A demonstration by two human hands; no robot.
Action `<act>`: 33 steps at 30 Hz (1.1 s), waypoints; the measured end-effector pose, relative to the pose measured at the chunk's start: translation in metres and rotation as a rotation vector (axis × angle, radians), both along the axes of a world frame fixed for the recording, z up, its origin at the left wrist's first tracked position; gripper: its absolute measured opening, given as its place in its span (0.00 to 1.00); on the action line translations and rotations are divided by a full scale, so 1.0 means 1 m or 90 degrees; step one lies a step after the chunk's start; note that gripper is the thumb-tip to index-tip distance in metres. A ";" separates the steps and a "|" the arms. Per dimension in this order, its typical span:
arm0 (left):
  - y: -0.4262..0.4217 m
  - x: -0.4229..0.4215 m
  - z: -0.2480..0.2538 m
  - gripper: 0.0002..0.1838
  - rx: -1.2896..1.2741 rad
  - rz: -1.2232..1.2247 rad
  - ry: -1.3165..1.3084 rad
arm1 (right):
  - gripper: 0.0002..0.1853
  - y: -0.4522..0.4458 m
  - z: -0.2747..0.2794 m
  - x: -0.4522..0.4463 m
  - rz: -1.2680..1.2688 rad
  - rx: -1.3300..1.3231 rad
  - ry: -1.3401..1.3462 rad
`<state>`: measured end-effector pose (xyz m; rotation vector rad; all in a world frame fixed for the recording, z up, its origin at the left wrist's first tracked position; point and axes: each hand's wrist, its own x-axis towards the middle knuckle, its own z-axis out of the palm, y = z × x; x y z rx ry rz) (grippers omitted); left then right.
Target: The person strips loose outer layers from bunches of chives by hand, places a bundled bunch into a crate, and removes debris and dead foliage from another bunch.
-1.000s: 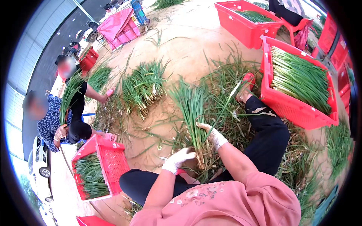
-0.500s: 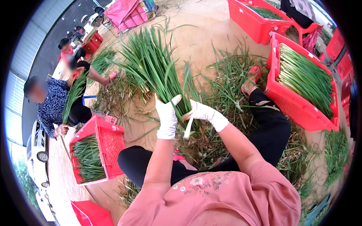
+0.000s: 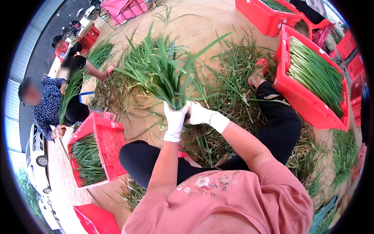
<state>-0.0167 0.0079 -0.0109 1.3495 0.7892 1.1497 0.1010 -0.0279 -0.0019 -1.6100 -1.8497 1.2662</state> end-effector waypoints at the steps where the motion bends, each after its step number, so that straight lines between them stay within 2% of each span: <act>1: 0.009 -0.005 -0.005 0.21 -0.022 0.040 0.015 | 0.42 -0.005 -0.001 -0.008 -0.064 0.155 -0.062; 2: 0.020 -0.014 -0.007 0.18 -0.042 0.080 0.028 | 0.40 -0.012 -0.001 -0.005 -0.063 0.174 -0.115; 4: 0.031 -0.025 0.009 0.13 -0.039 0.192 -0.059 | 0.37 -0.013 -0.013 0.018 -0.192 0.228 0.071; 6: 0.043 -0.048 0.031 0.15 -0.058 0.230 -0.131 | 0.28 -0.022 -0.027 0.049 -0.422 0.212 0.292; 8: 0.055 -0.068 0.053 0.13 -0.095 0.320 -0.185 | 0.24 -0.039 -0.030 0.082 -0.616 0.098 0.474; 9: 0.074 -0.089 0.043 0.10 -0.114 0.318 -0.237 | 0.21 -0.049 -0.024 0.093 -0.637 0.074 0.456; 10: 0.061 -0.095 0.071 0.08 -0.184 0.282 -0.267 | 0.19 -0.058 -0.016 0.101 -0.659 0.051 0.438; 12: 0.058 -0.117 0.082 0.10 -0.126 0.247 -0.277 | 0.14 -0.065 -0.005 0.103 -0.564 0.058 0.468; 13: 0.052 -0.121 0.082 0.12 -0.020 0.258 -0.219 | 0.15 -0.064 0.011 0.096 -0.526 0.067 0.426; 14: 0.049 -0.125 0.085 0.10 0.009 0.241 -0.238 | 0.16 -0.060 0.024 0.082 -0.491 0.075 0.384; 16: 0.045 -0.129 0.097 0.09 -0.143 0.256 -0.414 | 0.23 -0.050 0.043 0.057 -0.465 0.152 0.319; 17: 0.039 -0.128 0.100 0.07 -0.141 0.251 -0.426 | 0.26 -0.039 0.034 0.046 -0.468 0.224 0.336; 18: 0.032 -0.126 0.103 0.07 -0.137 0.248 -0.430 | 0.25 -0.032 0.044 0.039 -0.462 0.200 0.211; 20: 0.019 -0.119 0.111 0.07 -0.159 0.271 -0.425 | 0.21 -0.024 0.056 0.023 -0.429 0.289 0.127; 22: 0.017 -0.117 0.114 0.06 -0.211 0.286 -0.470 | 0.23 -0.012 0.037 0.019 -0.420 0.248 0.204; 23: 0.018 -0.117 0.112 0.06 -0.231 0.299 -0.491 | 0.17 -0.011 0.027 0.016 -0.430 0.251 0.339; 24: 0.020 -0.118 0.109 0.06 -0.252 0.313 -0.512 | 0.17 -0.015 0.028 0.014 -0.429 0.252 0.338; 26: 0.024 -0.121 0.102 0.07 -0.250 0.311 -0.516 | 0.12 -0.023 0.031 0.013 -0.464 0.366 0.425; 28: 0.028 -0.123 0.097 0.07 -0.265 0.303 -0.507 | 0.09 -0.037 0.041 0.019 -0.473 0.304 0.453; 30: 0.031 -0.122 0.099 0.06 -0.302 0.315 -0.525 | 0.10 -0.053 0.049 0.033 -0.396 0.035 0.531; 32: 0.035 -0.123 0.097 0.05 -0.278 0.326 -0.510 | 0.07 -0.057 0.039 0.038 -0.385 0.043 0.570; 33: 0.030 -0.118 0.106 0.05 -0.317 0.340 -0.519 | 0.08 -0.060 0.038 0.038 -0.417 0.030 0.653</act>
